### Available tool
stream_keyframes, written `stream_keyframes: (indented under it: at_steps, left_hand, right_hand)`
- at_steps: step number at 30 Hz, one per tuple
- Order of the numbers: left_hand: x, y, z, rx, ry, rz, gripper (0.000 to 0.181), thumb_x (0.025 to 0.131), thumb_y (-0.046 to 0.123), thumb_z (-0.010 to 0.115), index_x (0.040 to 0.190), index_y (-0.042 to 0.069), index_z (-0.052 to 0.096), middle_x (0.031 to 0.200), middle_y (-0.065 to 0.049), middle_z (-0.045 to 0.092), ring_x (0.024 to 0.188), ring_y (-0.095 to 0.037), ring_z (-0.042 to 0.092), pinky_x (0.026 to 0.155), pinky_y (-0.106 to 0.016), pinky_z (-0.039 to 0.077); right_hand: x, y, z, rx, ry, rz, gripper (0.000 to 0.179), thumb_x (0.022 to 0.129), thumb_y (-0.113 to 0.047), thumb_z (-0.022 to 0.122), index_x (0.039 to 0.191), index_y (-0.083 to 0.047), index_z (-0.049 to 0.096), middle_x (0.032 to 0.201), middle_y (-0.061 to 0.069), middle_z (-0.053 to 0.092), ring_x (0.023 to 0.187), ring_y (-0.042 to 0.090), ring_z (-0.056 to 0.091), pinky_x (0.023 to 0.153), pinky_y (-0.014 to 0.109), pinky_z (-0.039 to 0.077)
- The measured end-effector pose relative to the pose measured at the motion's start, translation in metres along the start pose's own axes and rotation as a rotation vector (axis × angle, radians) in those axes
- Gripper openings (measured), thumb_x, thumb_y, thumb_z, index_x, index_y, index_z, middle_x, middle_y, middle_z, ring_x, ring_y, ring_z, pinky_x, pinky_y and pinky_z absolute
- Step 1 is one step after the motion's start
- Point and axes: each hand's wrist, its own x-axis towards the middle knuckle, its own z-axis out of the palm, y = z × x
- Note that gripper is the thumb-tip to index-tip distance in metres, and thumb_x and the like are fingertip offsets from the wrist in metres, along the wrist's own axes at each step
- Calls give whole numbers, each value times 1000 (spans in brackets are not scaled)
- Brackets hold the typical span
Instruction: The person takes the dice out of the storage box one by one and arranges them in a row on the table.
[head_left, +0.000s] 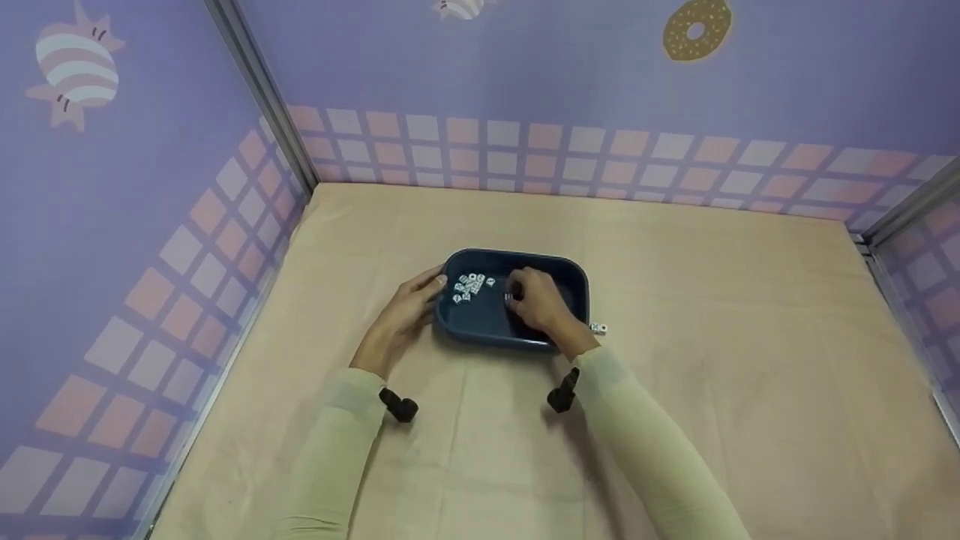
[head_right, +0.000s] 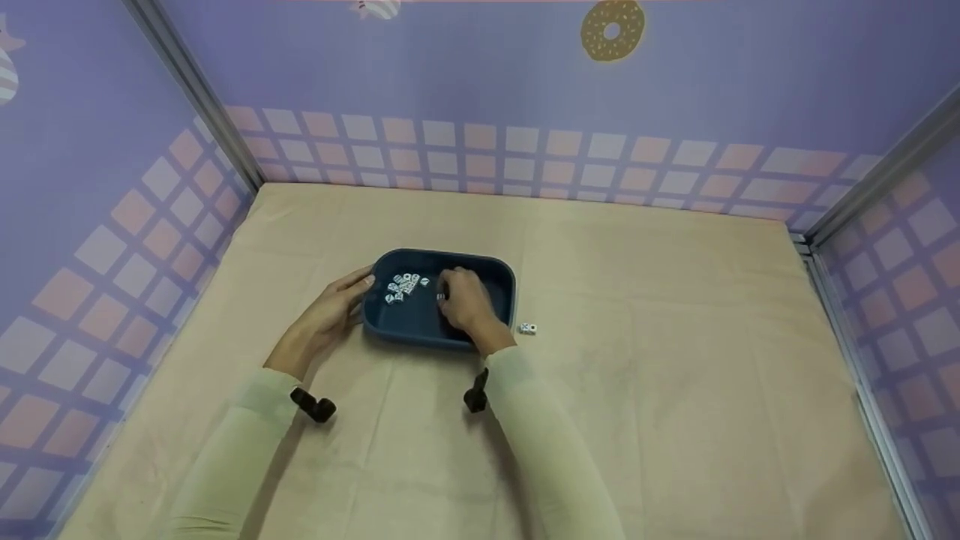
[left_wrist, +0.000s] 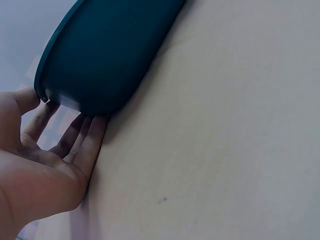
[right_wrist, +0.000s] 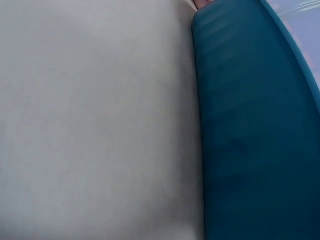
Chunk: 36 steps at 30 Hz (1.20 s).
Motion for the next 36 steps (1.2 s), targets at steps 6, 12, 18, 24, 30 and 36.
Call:
stream_keyframes:
  at_steps: [6, 12, 18, 24, 30, 36]
  left_hand:
    - [1, -1, 1, 29, 3, 10, 56, 109, 35, 63, 160, 19, 49, 156, -9, 55, 135, -27, 60, 109, -41, 51]
    - [0, -2, 0, 11, -8, 13, 56, 109, 35, 63, 160, 19, 48, 154, -9, 56, 134, -27, 61, 108, -39, 52]
    - [0, -3, 0, 2, 0, 16, 57, 108, 34, 64, 160, 18, 49, 152, -9, 58, 134, -27, 62, 107, -38, 53]
    - [0, -2, 1, 24, 4, 18, 57, 108, 36, 64, 161, 18, 48, 156, -10, 54, 137, -28, 59, 110, -40, 51]
    - [-1, -3, 1, 39, 6, 4, 58, 108, 37, 63, 161, 20, 47, 157, -9, 53, 138, -28, 57, 111, -42, 50]
    - [-1, -3, 2, 37, 9, 12, 57, 108, 38, 64, 160, 20, 49, 157, -8, 53, 137, -27, 58, 111, -41, 50]
  right_hand:
    - [0, 1, -5, 29, -19, 9, 11, 97, -5, 75, 107, -2, 72, 106, 12, 67, 99, 26, 64, 90, 42, 55]
    - [-8, -4, -29, 152, 5, -103, 13, 99, -8, 74, 111, -1, 73, 104, 8, 72, 94, 22, 67, 85, 39, 57]
    - [-31, -1, -86, 208, 101, -224, 11, 98, -6, 76, 107, 0, 73, 99, 8, 73, 89, 22, 70, 80, 37, 59]
    - [-69, 36, -123, 165, 265, -218, 11, 95, -3, 79, 105, -2, 75, 98, 7, 73, 88, 21, 70, 80, 41, 60]
    - [-104, 82, -115, 155, 310, -156, 11, 94, -1, 80, 105, -3, 76, 98, 6, 73, 88, 21, 70, 77, 30, 59]
    - [-120, 111, -96, 146, 256, -42, 12, 94, 3, 78, 105, 1, 75, 100, 12, 73, 92, 26, 70, 81, 39, 60]
